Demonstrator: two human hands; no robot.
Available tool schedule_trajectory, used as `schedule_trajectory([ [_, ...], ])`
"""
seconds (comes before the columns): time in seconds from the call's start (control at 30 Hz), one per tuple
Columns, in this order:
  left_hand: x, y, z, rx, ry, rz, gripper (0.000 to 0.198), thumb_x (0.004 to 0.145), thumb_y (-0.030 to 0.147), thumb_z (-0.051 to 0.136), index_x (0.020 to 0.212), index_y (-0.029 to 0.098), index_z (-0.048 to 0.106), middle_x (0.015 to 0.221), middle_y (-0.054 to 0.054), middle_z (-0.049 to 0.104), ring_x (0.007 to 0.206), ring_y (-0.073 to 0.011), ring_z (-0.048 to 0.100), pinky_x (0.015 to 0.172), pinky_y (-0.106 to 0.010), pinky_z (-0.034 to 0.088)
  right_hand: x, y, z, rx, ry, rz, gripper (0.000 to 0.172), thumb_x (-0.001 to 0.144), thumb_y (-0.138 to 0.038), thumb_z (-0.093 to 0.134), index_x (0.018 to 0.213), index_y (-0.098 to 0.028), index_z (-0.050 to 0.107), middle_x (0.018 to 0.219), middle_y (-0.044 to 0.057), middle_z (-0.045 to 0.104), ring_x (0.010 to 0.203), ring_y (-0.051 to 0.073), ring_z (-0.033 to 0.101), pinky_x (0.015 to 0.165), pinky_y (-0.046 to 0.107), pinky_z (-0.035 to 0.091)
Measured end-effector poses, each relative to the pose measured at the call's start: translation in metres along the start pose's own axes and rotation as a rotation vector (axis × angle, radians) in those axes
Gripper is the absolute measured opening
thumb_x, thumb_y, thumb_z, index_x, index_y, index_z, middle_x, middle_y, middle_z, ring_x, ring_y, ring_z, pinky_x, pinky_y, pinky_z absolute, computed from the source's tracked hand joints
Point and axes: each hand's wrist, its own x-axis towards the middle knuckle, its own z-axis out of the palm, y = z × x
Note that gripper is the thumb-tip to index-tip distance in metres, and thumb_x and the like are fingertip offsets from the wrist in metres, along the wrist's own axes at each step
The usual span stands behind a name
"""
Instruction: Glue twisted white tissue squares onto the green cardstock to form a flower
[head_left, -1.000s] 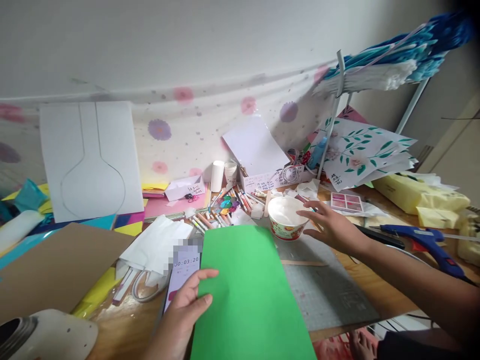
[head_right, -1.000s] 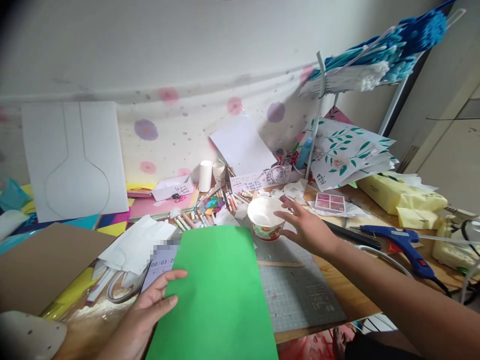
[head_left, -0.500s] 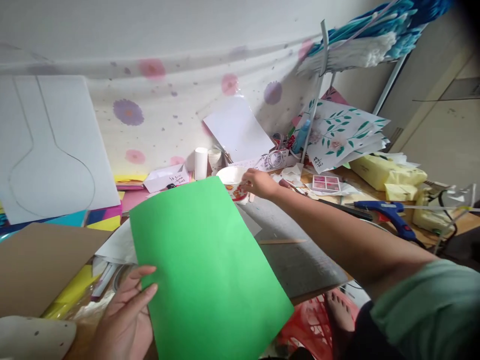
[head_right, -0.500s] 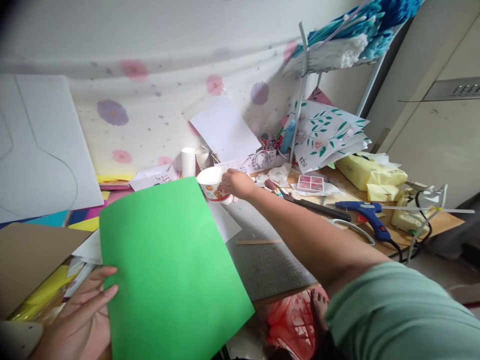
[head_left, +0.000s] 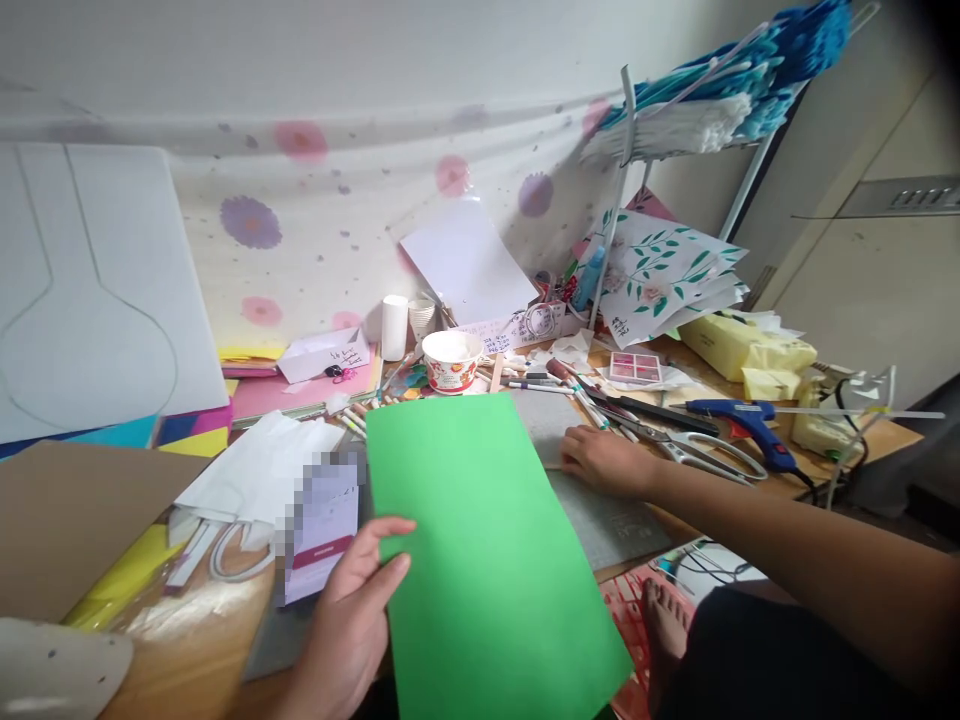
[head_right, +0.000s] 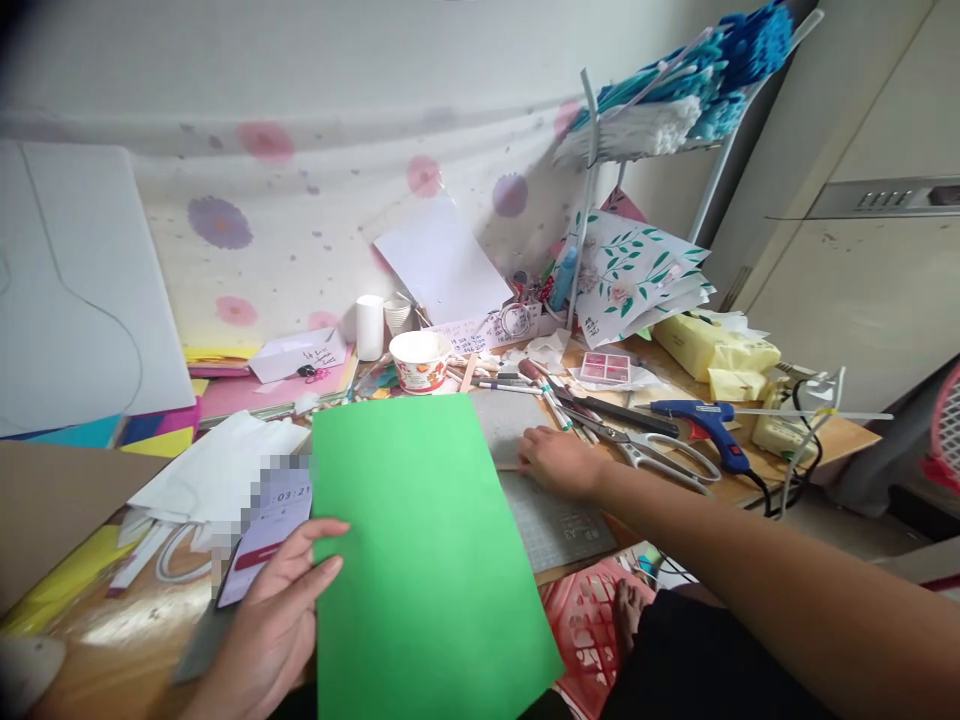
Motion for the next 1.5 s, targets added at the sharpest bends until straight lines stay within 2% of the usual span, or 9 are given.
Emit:
schedule_trajectory([
  [0.4, -0.006, -0.012, 0.043, 0.192, -0.197, 0.066, 0.021, 0.085, 0.034, 0.064, 0.101, 0.021, 0.066, 0.072, 0.003, 0.049, 0.066, -0.0163, 0.042, 0.065, -0.027, 0.034, 0.024, 0.043, -0.033, 0.121, 0.446, 0.232, 0.045, 0.102, -0.04, 0.053, 0.14, -0.017, 0.054, 0.14, 0.017, 0.058, 0.127, 0.032, 0.059, 0.105, 0.057, 0.049],
  [0.6, -0.009, -0.012, 0.06, 0.309, -0.299, 0.055, 0.031, 0.083, 0.034, 0.067, 0.111, 0.02, 0.066, 0.063, 0.007, 0.041, 0.056, -0.0138, 0.038, 0.056, -0.025, 0.03, -0.067, -0.027, 0.002, 0.141, 0.114, -0.359, 0.112, 0.068, -0.076, 0.073, 0.16, -0.027, 0.032, 0.161, 0.018, 0.041, 0.147, 0.047, 0.037, 0.114, 0.069, 0.034],
  [0.8, -0.008, 0.011, 0.041, 0.889, -0.458, 0.263, 0.026, 0.087, 0.039, 0.066, 0.106, 0.024, 0.077, 0.048, 0.005, 0.051, 0.046, -0.0155, 0.048, 0.049, -0.026, 0.036, -0.095, -0.03, 0.037, 0.148, -0.022, -0.313, 0.119, 0.068, -0.059, 0.082, 0.163, -0.03, 0.016, 0.167, 0.021, 0.023, 0.15, 0.055, 0.021, 0.109, 0.081, 0.027],
  [0.9, -0.01, 0.022, 0.054, 1.117, -0.628, 0.647, 0.041, 0.08, 0.038, 0.077, 0.12, 0.028, 0.074, 0.101, -0.01, 0.078, 0.093, -0.0311, 0.071, 0.083, -0.04, 0.055, -0.09, -0.031, 0.038, 0.143, -0.067, -0.304, 0.116, 0.069, -0.05, 0.085, 0.162, -0.035, 0.018, 0.167, 0.019, 0.022, 0.15, 0.054, 0.019, 0.109, 0.082, 0.023],
  [0.97, -0.011, 0.023, 0.072, 1.207, -0.852, 0.762, 0.086, 0.065, 0.037, 0.09, 0.144, 0.034, 0.056, 0.151, -0.014, 0.055, 0.137, -0.0447, 0.05, 0.11, -0.062, 0.04, -0.086, -0.036, 0.032, 0.133, -0.098, -0.311, 0.111, 0.071, -0.046, 0.085, 0.162, -0.034, 0.021, 0.167, 0.019, 0.023, 0.151, 0.053, 0.019, 0.108, 0.083, 0.023],
  [1.1, -0.005, 0.002, 0.098, 1.356, -1.026, 0.727, 0.124, 0.055, 0.042, 0.096, 0.159, 0.038, 0.027, 0.169, -0.019, 0.016, 0.151, -0.0529, 0.012, 0.113, -0.079, 0.021, -0.092, -0.024, 0.01, 0.205, -0.067, -0.345, 0.098, 0.072, -0.055, 0.081, 0.156, -0.03, 0.039, 0.161, 0.017, 0.041, 0.149, 0.046, 0.033, 0.114, 0.071, 0.031],
  [1.23, 0.009, -0.036, 0.093, 1.442, -1.003, 0.929, 0.119, 0.063, 0.032, 0.094, 0.159, 0.042, 0.024, 0.165, -0.022, 0.026, 0.146, -0.0557, 0.027, 0.107, -0.076, 0.037, -0.126, 0.05, -0.011, 0.204, 0.292, 0.167, 0.037, 0.094, -0.051, 0.057, 0.117, -0.027, 0.074, 0.116, 0.012, 0.076, 0.104, 0.031, 0.072, 0.091, 0.046, 0.057],
  [1.33, 0.021, -0.057, 0.083, 1.416, -0.771, 1.305, 0.095, 0.082, 0.011, 0.073, 0.159, 0.041, 0.025, 0.158, -0.018, 0.044, 0.137, -0.0478, 0.049, 0.104, -0.061, 0.049, -0.159, 0.12, -0.01, 0.135, 0.487, 0.56, 0.039, 0.099, -0.053, 0.05, 0.091, -0.022, 0.073, 0.078, 0.01, 0.071, 0.072, 0.028, 0.069, 0.068, 0.045, 0.057],
  [1.5, 0.029, -0.067, 0.08, 1.25, -0.648, 1.541, 0.063, 0.092, 0.018, 0.066, 0.149, 0.035, 0.049, 0.147, -0.009, 0.06, 0.128, -0.0353, 0.063, 0.114, -0.048, 0.043, -0.173, 0.175, 0.016, 0.233, 0.558, 0.873, 0.021, 0.099, -0.042, 0.06, 0.094, -0.022, 0.068, 0.094, 0.003, 0.07, 0.078, 0.014, 0.065, 0.071, 0.029, 0.056],
])
